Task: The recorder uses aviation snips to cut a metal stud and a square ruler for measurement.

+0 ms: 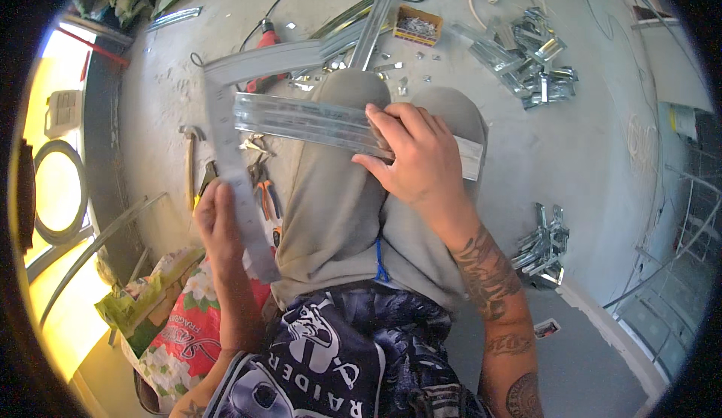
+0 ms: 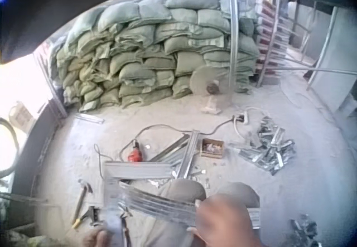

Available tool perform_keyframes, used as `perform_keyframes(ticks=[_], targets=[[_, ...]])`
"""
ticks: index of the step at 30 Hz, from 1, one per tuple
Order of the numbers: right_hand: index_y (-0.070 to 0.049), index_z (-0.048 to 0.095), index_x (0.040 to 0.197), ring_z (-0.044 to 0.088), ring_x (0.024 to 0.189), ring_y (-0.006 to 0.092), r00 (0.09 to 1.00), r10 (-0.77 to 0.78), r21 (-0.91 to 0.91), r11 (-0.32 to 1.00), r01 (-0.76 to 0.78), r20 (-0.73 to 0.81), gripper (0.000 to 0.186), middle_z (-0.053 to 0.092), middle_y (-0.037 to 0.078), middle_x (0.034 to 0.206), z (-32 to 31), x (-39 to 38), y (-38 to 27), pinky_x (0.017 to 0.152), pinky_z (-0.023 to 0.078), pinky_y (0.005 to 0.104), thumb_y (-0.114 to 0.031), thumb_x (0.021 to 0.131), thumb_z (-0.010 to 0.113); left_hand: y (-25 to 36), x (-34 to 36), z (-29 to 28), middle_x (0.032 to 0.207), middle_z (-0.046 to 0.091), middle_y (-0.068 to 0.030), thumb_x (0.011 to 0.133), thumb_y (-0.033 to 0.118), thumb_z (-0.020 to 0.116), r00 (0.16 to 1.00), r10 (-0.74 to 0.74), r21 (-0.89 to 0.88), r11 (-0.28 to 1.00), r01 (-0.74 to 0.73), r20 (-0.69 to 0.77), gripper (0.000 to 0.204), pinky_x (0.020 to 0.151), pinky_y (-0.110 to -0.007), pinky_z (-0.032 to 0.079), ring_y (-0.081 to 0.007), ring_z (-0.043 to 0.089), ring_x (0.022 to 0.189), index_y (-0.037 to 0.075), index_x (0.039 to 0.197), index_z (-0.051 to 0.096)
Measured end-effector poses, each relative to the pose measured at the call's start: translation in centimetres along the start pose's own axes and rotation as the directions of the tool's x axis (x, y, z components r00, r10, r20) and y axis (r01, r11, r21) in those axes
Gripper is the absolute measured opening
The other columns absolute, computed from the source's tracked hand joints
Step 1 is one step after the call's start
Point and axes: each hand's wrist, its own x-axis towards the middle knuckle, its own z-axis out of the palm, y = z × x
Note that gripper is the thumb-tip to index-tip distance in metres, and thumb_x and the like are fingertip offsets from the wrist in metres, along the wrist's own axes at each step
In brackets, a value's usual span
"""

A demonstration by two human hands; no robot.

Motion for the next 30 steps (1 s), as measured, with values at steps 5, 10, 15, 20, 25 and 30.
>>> perform_keyframes(ticks=[5, 10, 15, 20, 25, 30], targets=[[-0.011, 0.067, 0.125, 0.057, 0.097, 0.0289, 1.0, 0.014, 0.029, 0.999, -0.013, -0.02, 0.063, 0.054, 0.01, 0.109, 0.8, -0.7, -0.3, 0.083, 0.052, 0.0394, -0.026, 0.067, 0.088, 1.6, 0.6, 4.3, 0.076, 0.054, 0.0068, 0.105, 0.024, 0.056, 0.977, -0.167, -0.139, 0.973, 0.186, 0.135, 0.029, 0.059, -0.02, 0.035, -0.0013, 0.044, 0.069, -0.002, 0.1, 0.067], [-0.014, 0.069, 0.122, 0.057, 0.096, 0.0278, 0.995, -0.105, 0.025, 0.994, 0.105, -0.003, 0.055, 0.054, 0.009, 0.109, 0.5, -0.6, 0.3, 0.079, 0.053, 0.0374, -0.015, 0.07, 0.086, 0.7, 0.1, 5.0, 0.08, 0.064, 0.0029, 0.099, 0.015, 0.066, 0.942, -0.237, -0.205, 0.936, 0.287, 0.239, 0.032, 0.057, -0.021, 0.038, -0.0018, 0.048, 0.067, -0.004, 0.125, 0.064], [-0.012, 0.071, 0.119, 0.062, 0.091, 0.0252, 0.995, -0.049, 0.082, 0.996, 0.042, 0.087, 0.048, 0.057, 0.009, 0.107, -0.9, 0.4, 0.2, 0.075, 0.055, 0.0355, -0.016, 0.073, 0.084, 2.9, 1.0, 4.8, 0.087, 0.069, -0.0017, 0.098, 0.013, 0.067, 0.934, -0.253, -0.243, 0.918, 0.314, 0.254, 0.039, 0.063, -0.02, 0.042, -0.0031, 0.054, 0.073, -0.005, 0.132, 0.06], [-0.008, 0.073, 0.113, 0.065, 0.087, 0.0239, 0.995, -0.018, 0.196, 0.981, 0.0, 0.094, 0.04, 0.061, 0.009, 0.102, -1.2, 1.0, 0.6, 0.074, 0.055, 0.0352, -0.017, 0.075, 0.084, 4.6, 1.5, 5.2, 0.092, 0.07, -0.0031, 0.099, 0.013, 0.065, 0.916, -0.226, -0.215, 0.927, 0.307, 0.333, 0.037, 0.071, -0.021, 0.047, -0.005, 0.058, 0.081, -0.007, 0.129, 0.061], [-0.008, 0.073, 0.104, 0.061, 0.11, 0.029, 0.991, -0.128, -0.031, 0.991, 0.127, -0.035, 0.04, 0.062, 0.009, 0.111, 0.0, 0.0, 0.7, 0.091, 0.05, 0.0418, -0.018, 0.068, 0.087, 2.9, 0.7, 6.4, 0.091, 0.07, -0.0052, 0.099, 0.013, 0.064, 0.904, -0.162, -0.124, 0.966, 0.228, 0.396, 0.035, 0.073, -0.024, 0.05, -0.0059, 0.058, 0.083, -0.008, 0.127, 0.061], [-0.014, 0.071, 0.109, 0.046, 0.13, 0.0357, 0.981, -0.163, -0.204, 0.969, 0.14, -0.101, 0.049, 0.054, 0.012, 0.133, -0.1, -0.4, -0.5, 0.102, 0.041, 0.0491, -0.019, 0.063, 0.088, 2.7, -0.8, 7.3, 0.096, 0.071, -0.0061, 0.098, 0.013, 0.064, 0.822, -0.204, -0.045, 0.962, 0.268, 0.531, 0.035, 0.077, -0.028, 0.051, -0.0078, 0.059, 0.085, -0.003, 0.129, 0.063]])
